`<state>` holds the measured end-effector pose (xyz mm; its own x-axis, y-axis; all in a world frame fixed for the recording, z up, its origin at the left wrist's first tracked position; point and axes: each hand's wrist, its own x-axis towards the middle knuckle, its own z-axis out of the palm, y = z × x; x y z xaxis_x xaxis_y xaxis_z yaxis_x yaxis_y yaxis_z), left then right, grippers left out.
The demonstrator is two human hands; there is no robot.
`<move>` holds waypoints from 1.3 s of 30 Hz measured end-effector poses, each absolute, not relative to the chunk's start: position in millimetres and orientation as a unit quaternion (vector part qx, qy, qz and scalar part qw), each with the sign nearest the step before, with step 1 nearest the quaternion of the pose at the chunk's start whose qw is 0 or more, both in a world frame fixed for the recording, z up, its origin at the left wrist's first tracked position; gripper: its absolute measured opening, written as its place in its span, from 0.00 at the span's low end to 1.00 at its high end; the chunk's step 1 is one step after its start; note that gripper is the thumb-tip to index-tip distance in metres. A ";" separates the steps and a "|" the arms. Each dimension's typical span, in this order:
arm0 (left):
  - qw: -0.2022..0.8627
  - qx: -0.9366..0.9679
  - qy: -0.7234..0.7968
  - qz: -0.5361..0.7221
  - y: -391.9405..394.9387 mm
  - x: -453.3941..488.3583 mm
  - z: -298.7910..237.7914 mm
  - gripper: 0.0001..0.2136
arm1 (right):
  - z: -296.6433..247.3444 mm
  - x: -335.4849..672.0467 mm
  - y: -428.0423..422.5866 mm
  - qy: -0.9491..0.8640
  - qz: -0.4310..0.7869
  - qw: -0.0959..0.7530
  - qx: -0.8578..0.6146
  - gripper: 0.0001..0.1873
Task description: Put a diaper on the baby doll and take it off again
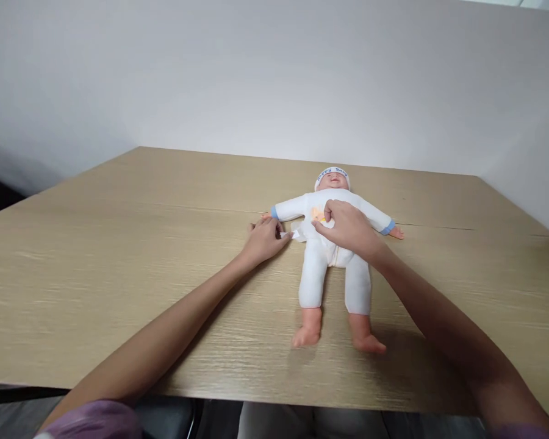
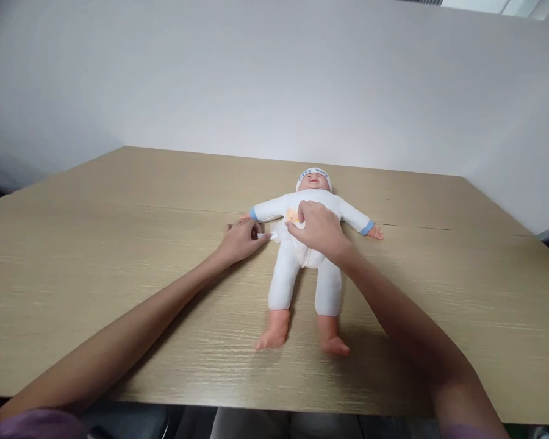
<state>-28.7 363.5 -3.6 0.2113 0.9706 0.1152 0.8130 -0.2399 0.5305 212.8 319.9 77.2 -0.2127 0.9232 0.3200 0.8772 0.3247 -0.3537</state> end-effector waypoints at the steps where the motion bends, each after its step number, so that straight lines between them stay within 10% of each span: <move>1: 0.209 0.748 0.591 0.217 366.0 -30.8 -1.9 0.14 | 79.4 211.1 322.7 -0.769 0.059 0.221 -0.597 0.17; 15: 0.450 0.715 0.415 0.338 377.4 27.7 51.7 0.19 | 84.8 213.0 321.5 -0.756 0.122 0.205 -0.609 0.20; 39: 0.457 0.772 0.272 0.349 385.2 16.4 24.1 0.22 | 85.7 221.8 331.4 -0.734 0.185 0.220 -0.616 0.17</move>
<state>16.4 385.2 24.1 0.6092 0.7381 0.2899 0.1010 -0.4349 0.8948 221.8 331.4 85.7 -0.1452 0.9848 0.0951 0.8221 0.1736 -0.5423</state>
